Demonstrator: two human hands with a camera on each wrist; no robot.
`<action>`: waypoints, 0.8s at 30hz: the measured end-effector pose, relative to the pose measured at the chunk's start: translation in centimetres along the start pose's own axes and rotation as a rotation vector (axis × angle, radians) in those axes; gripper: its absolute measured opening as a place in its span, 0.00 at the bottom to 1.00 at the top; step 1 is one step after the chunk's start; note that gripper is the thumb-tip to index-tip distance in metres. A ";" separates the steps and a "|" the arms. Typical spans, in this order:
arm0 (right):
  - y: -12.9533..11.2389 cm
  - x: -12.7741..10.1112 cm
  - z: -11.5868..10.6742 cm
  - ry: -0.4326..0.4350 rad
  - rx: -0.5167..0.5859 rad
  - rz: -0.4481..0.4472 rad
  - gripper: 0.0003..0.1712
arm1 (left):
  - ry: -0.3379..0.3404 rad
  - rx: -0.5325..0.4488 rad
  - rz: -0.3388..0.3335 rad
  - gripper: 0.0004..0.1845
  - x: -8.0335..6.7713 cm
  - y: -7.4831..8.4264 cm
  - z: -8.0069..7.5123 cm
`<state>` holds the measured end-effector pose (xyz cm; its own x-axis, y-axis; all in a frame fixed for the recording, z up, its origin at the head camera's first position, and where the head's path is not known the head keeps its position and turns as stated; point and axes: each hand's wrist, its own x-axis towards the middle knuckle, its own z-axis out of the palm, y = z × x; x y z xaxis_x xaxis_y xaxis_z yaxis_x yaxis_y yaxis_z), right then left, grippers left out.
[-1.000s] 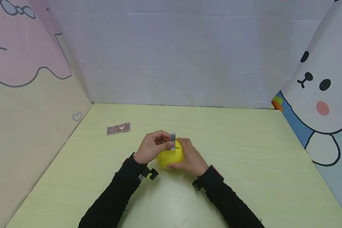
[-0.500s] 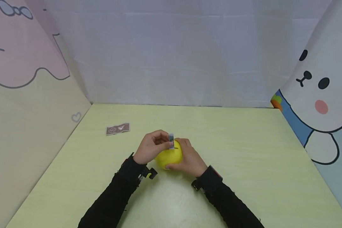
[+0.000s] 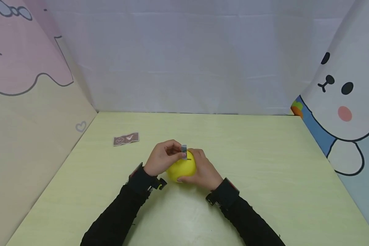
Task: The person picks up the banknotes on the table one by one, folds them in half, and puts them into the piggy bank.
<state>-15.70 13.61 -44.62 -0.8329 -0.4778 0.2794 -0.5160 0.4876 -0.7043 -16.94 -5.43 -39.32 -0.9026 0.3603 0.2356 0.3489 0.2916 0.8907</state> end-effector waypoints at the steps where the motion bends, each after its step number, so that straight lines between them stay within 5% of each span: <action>1: 0.0 0.0 0.0 0.000 0.001 0.003 0.54 | -0.001 0.011 0.000 0.04 0.0 0.0 0.0; 24: -0.3 -0.1 -0.1 -0.016 -0.005 0.039 0.52 | 0.031 0.091 0.019 0.03 -0.1 0.1 0.5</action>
<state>-15.54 13.59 -44.38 -0.8488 -0.4702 0.2417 -0.4846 0.5095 -0.7110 -16.65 -5.04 -39.42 -0.9023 0.3397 0.2654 0.3865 0.3646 0.8472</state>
